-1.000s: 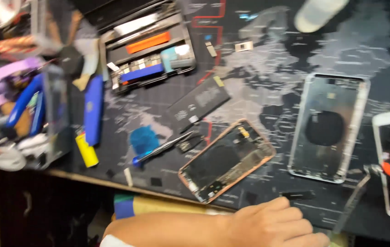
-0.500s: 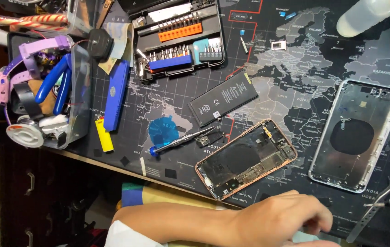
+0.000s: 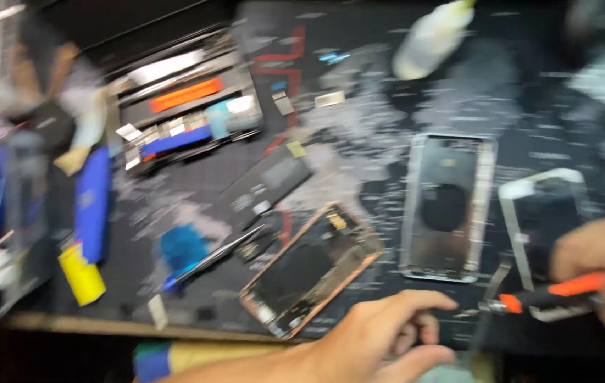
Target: Repairing a smartphone by manipulating internal components, ribbon cables, and screws using precision tools.
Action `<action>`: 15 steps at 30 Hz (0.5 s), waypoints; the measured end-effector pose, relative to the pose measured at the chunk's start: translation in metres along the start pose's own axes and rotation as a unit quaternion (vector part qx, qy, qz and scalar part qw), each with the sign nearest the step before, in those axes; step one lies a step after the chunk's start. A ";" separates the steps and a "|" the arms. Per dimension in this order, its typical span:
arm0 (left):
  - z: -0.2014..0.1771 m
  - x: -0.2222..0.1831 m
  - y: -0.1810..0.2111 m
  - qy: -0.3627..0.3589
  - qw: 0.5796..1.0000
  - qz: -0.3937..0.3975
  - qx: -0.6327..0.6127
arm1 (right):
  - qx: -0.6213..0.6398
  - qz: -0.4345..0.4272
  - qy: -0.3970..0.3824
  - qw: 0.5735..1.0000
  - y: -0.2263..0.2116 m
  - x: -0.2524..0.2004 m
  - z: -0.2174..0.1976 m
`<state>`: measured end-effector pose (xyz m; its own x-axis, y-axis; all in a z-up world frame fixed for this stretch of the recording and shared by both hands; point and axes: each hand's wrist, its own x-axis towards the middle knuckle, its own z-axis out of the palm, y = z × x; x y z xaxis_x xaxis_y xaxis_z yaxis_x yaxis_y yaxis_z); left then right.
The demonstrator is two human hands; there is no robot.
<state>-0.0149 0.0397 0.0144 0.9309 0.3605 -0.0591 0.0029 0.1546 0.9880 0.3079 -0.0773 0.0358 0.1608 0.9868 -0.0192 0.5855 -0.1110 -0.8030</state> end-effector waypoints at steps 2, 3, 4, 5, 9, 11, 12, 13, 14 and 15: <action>-0.003 0.003 0.007 -0.015 1.000 -0.013 -0.004 | 0.125 -0.077 0.076 0.986 0.009 -0.008 0.018; -0.006 0.003 0.010 -0.013 0.999 -0.036 -0.001 | 0.259 -0.164 0.135 0.942 0.015 -0.009 0.027; -0.005 0.004 0.008 -0.020 0.999 -0.030 -0.002 | 0.252 -0.165 0.140 0.943 0.012 -0.003 0.023; -0.006 0.004 0.006 -0.038 0.997 -0.070 -0.019 | 0.233 -0.229 0.104 0.939 0.008 0.004 0.018; -0.008 0.006 0.006 -0.060 0.993 -0.103 -0.011 | 0.220 -0.290 0.038 0.931 -0.005 0.014 0.011; -0.005 0.006 0.003 -0.050 0.994 -0.099 -0.006 | 0.208 -0.292 0.048 0.932 -0.008 0.013 0.012; -0.004 0.005 0.002 -0.039 0.995 -0.097 0.000 | 0.198 -0.294 0.058 0.933 -0.009 0.013 0.014; -0.004 0.005 0.002 -0.040 0.995 -0.096 -0.001 | 0.197 -0.294 0.058 0.934 -0.010 0.013 0.014; -0.004 0.006 0.002 -0.039 0.995 -0.094 0.007 | 0.191 -0.291 0.060 0.935 -0.011 0.012 0.014; -0.004 0.006 0.002 -0.039 0.995 -0.092 0.016 | 0.186 -0.289 0.062 0.937 -0.011 0.012 0.014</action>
<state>-0.0111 0.0461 0.0154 0.9393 0.2554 -0.2289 0.1859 0.1818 0.9656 0.2919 -0.0628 0.0362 0.0066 0.8456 0.5338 0.2898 0.5093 -0.8103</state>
